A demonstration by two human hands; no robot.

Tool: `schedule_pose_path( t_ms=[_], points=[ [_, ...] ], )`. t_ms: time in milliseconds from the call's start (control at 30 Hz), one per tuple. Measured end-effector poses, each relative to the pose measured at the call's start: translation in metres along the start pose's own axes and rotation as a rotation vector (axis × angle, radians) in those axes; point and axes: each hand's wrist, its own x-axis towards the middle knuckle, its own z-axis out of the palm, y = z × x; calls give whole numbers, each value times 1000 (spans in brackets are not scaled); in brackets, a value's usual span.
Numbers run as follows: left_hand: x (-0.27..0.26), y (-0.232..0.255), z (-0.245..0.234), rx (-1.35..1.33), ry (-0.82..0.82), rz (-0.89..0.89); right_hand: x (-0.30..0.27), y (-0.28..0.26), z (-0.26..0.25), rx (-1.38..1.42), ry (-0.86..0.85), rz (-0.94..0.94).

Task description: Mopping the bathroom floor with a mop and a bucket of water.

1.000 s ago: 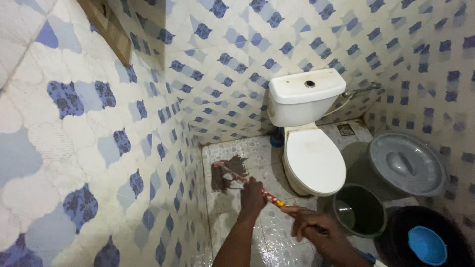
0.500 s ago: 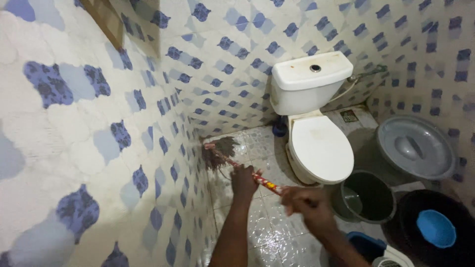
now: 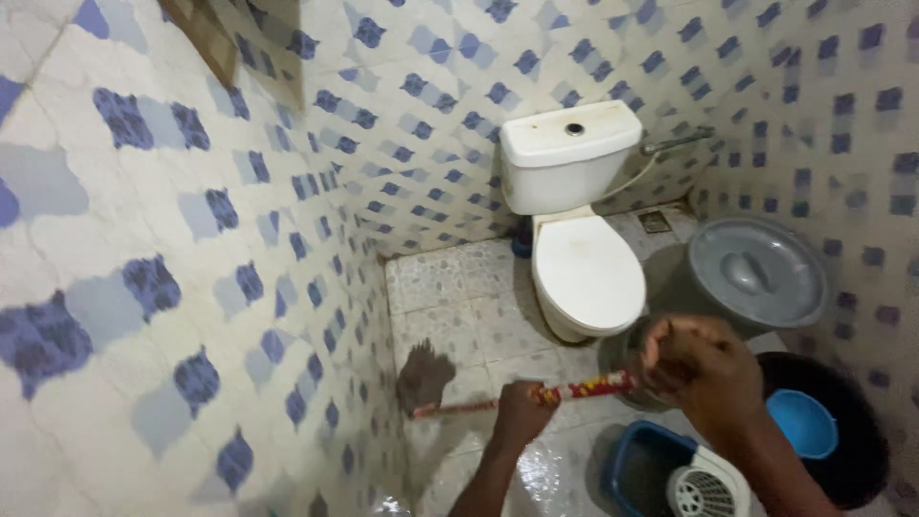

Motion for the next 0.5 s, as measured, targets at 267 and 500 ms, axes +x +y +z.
schedule_pose_path(
  t_ms=[267,500],
  points=[
    [-39,50,182,-90,-80,138,-125,-5,-142,-212,191,80],
    [-5,56,263,26,-144,389,-177,58,-184,-254,244,-25]
  ],
)
